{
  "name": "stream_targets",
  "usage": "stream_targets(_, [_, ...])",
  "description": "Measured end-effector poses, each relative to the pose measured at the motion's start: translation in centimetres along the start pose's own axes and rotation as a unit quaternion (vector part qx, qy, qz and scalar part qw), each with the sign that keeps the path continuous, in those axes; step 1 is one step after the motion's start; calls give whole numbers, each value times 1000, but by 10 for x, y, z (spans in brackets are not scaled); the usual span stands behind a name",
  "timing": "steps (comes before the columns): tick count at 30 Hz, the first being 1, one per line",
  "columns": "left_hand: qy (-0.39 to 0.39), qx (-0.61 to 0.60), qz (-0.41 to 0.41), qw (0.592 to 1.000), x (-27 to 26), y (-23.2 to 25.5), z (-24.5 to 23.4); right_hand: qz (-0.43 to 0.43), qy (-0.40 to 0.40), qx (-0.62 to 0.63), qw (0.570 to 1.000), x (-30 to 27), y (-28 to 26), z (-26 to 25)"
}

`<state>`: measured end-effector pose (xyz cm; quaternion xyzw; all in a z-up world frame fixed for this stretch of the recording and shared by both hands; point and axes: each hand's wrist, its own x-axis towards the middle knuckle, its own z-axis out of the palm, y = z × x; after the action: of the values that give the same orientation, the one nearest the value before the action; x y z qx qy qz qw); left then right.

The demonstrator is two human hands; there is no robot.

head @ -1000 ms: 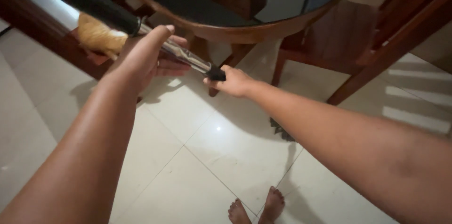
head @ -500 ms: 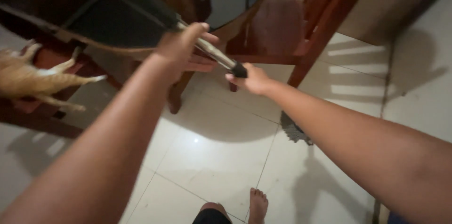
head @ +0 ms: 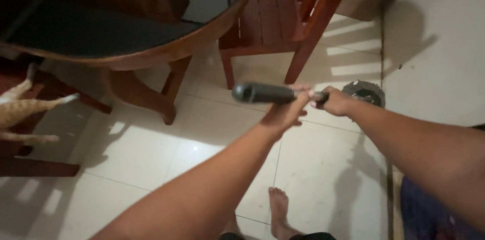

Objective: The person mops a tiled floor using a spin mop, moving around a dining table and chairs. A cat is resting on a chair nearby. The person briefly adjusts a chair to continue mopping.

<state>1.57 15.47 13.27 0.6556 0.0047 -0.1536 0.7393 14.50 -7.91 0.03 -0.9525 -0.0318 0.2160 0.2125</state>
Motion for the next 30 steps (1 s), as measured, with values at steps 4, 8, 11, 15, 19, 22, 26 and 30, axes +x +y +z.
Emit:
stream_targets(4, [39, 24, -37, 998, -39, 20, -37, 6, -4, -9, 1000, -33, -59, 9])
stream_targets(8, [95, 92, -101, 986, -71, 72, -119, -87, -18, 78, 993, -72, -172, 20])
stream_targets(11, [106, 106, -126, 981, -98, 116, -189, -62, 3, 67, 996, -92, -264, 38])
stream_targets(15, [199, 125, -137, 962, -144, 164, -243, -82, -27, 128, 988, -115, -347, 57])
stream_targets(19, [204, 106, -119, 966, -159, 175, -249, -118, -29, 94, 988, -120, -359, 59])
stream_targets(22, [173, 83, -92, 977, -141, 169, -242, -113, 6, 94, 989, -117, -340, 58])
stream_targets(26, [108, 113, -77, 985, -102, 157, -229, -82, 50, 109, 989, -104, -306, 48])
stream_targets(30, [23, 79, -73, 994, -46, 131, -203, -68, 72, 116, 988, -92, -256, 28])
